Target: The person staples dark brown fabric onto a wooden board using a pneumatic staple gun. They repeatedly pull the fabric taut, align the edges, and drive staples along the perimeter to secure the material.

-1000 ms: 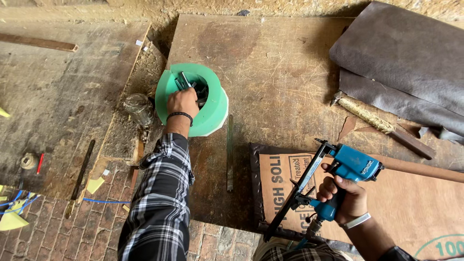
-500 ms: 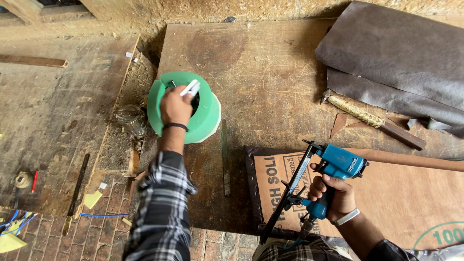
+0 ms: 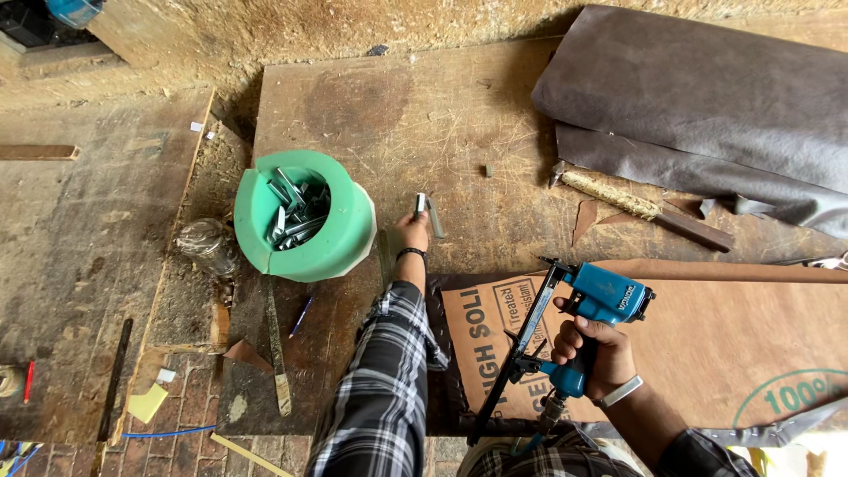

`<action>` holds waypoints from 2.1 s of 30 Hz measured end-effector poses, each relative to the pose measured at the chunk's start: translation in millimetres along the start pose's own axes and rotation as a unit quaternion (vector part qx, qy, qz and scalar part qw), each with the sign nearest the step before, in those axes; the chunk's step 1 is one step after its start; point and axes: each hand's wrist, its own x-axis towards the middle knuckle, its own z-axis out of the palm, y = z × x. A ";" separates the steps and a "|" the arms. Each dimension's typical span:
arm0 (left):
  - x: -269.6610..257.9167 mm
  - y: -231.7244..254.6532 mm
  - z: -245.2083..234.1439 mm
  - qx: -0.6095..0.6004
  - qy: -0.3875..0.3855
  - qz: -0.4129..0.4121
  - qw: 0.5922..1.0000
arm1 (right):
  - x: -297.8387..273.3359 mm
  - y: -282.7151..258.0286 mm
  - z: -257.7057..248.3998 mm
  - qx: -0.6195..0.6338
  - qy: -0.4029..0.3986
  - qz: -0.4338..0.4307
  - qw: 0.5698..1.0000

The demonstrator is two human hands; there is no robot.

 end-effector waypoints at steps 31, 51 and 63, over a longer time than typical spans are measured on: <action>-316.7 156.5 -78.1 0.004 -0.380 0.310 0.872 | -19.7 -31.6 -31.4 0.114 -0.125 -0.101 0.980; -319.6 131.9 -105.8 -0.111 -0.513 0.208 0.826 | -33.9 -59.3 -33.9 0.166 -0.194 -0.185 0.949; -359.8 141.2 -20.7 -0.271 -0.553 0.011 0.787 | -77.0 -87.3 -10.3 0.012 -0.109 -0.117 0.987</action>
